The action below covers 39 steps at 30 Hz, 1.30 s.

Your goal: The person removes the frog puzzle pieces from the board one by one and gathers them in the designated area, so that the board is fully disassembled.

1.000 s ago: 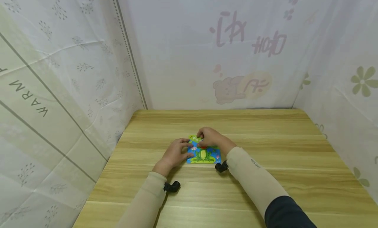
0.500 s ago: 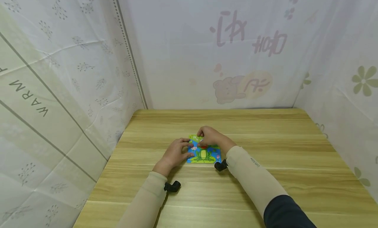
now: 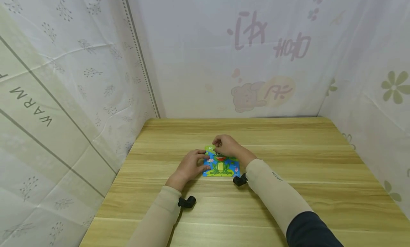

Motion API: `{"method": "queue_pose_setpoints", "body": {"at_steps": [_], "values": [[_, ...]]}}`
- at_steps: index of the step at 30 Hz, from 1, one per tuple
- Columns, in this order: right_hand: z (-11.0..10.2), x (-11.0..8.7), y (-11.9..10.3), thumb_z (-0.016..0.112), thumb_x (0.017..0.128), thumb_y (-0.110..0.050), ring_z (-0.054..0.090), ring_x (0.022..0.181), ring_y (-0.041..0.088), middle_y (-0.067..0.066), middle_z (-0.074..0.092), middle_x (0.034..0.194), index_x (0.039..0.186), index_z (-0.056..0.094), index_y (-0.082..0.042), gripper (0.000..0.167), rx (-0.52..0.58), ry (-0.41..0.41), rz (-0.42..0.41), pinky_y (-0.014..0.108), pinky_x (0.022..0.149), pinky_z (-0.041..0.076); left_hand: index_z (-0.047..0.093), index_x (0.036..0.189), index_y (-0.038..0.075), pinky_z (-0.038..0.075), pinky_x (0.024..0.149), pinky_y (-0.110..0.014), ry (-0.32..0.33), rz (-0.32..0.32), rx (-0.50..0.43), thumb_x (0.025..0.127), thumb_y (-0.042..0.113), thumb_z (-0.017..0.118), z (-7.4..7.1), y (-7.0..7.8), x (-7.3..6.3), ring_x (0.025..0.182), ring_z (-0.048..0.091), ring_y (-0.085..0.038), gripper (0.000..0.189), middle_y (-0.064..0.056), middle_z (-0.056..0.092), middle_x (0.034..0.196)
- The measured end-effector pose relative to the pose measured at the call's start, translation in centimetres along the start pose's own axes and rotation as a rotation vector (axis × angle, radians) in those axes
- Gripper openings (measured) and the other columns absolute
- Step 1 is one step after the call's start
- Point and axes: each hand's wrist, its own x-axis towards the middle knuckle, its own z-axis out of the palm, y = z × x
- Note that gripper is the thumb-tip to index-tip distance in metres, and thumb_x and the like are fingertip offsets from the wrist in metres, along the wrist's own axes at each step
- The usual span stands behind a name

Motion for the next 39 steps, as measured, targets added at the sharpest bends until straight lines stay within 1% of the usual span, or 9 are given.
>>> {"method": "queue_pose_setpoints", "body": {"at_steps": [3, 7, 12, 18, 24, 27, 31, 39], "values": [[0.19, 0.15, 0.04, 0.076, 0.098, -0.016, 0.063, 0.088, 0.016, -0.002, 0.067, 0.097, 0.110, 0.074, -0.012, 0.012, -0.057, 0.016, -0.014, 0.035, 0.081, 0.057, 0.074, 0.132, 0.019, 0.041, 0.116, -0.048, 0.000, 0.000, 0.003, 0.091, 0.038, 0.081, 0.05, -0.05, 0.00, 0.142, 0.048, -0.031, 0.046, -0.004, 0.054, 0.153], [0.44, 0.28, 0.04, 0.078, 0.097, -0.018, 0.064, 0.087, 0.013, -0.004, 0.068, 0.095, 0.106, 0.076, -0.013, 0.011, -0.148, 0.035, -0.019, 0.033, 0.083, 0.058, 0.074, 0.132, 0.018, 0.041, 0.116, -0.048, 0.001, 0.004, 0.004, 0.091, 0.038, 0.081, 0.05, -0.05, 0.00, 0.141, 0.049, -0.031, 0.046, -0.004, 0.054, 0.153], [0.59, 0.30, -0.10, 0.078, 0.097, -0.020, 0.065, 0.086, 0.013, -0.004, 0.070, 0.094, 0.105, 0.077, -0.012, 0.011, -0.205, 0.056, -0.012, 0.034, 0.083, 0.059, 0.074, 0.133, 0.018, 0.041, 0.116, -0.049, 0.000, 0.003, -0.001, 0.091, 0.039, 0.082, 0.01, 0.01, 0.03, 0.141, 0.049, -0.031, 0.047, -0.005, 0.055, 0.152], [0.53, 0.37, -0.11, 0.079, 0.096, -0.020, 0.065, 0.084, 0.012, -0.004, 0.071, 0.092, 0.102, 0.079, -0.012, 0.009, -0.193, 0.067, 0.012, 0.032, 0.081, 0.059, 0.074, 0.133, 0.019, 0.042, 0.116, -0.048, -0.001, 0.000, 0.009, 0.091, 0.040, 0.081, 0.06, -0.04, 0.07, 0.141, 0.049, -0.031, 0.047, -0.004, 0.055, 0.153], [0.22, 0.20, -0.27, 0.078, 0.096, -0.017, 0.066, 0.083, 0.013, -0.003, 0.072, 0.091, 0.100, 0.079, -0.010, 0.008, -0.177, 0.084, 0.000, 0.032, 0.081, 0.059, 0.074, 0.131, 0.017, 0.044, 0.115, -0.048, 0.015, 0.011, 0.002, 0.091, 0.039, 0.082, 0.06, -0.01, 0.10, 0.139, 0.051, -0.033, 0.046, -0.006, 0.056, 0.150], [0.10, 0.13, -0.42, 0.078, 0.096, -0.017, 0.066, 0.083, 0.013, -0.003, 0.071, 0.091, 0.100, 0.080, -0.010, 0.008, -0.171, 0.085, 0.007, 0.032, 0.081, 0.059, 0.074, 0.130, 0.017, 0.044, 0.114, -0.049, 0.018, 0.012, 0.001, 0.091, 0.038, 0.082, 0.03, 0.05, 0.10, 0.139, 0.051, -0.034, 0.046, -0.007, 0.057, 0.150], [-0.02, 0.00, -0.51, 0.078, 0.096, -0.017, 0.066, 0.084, 0.013, -0.003, 0.071, 0.091, 0.100, 0.079, -0.010, 0.008, -0.147, 0.088, 0.016, 0.032, 0.081, 0.059, 0.074, 0.130, 0.018, 0.043, 0.115, -0.049, 0.015, 0.003, 0.004, 0.091, 0.038, 0.082, 0.02, 0.08, 0.09, 0.139, 0.051, -0.033, 0.045, -0.006, 0.056, 0.150], [-0.07, -0.17, -0.29, 0.078, 0.096, -0.017, 0.065, 0.083, 0.013, -0.003, 0.071, 0.089, 0.099, 0.079, -0.010, 0.007, -0.110, 0.089, -0.002, 0.032, 0.080, 0.059, 0.074, 0.130, 0.019, 0.043, 0.116, -0.048, 0.006, -0.010, 0.008, 0.092, 0.039, 0.081, 0.06, 0.03, 0.09, 0.140, 0.050, -0.032, 0.044, -0.005, 0.056, 0.151]]}}
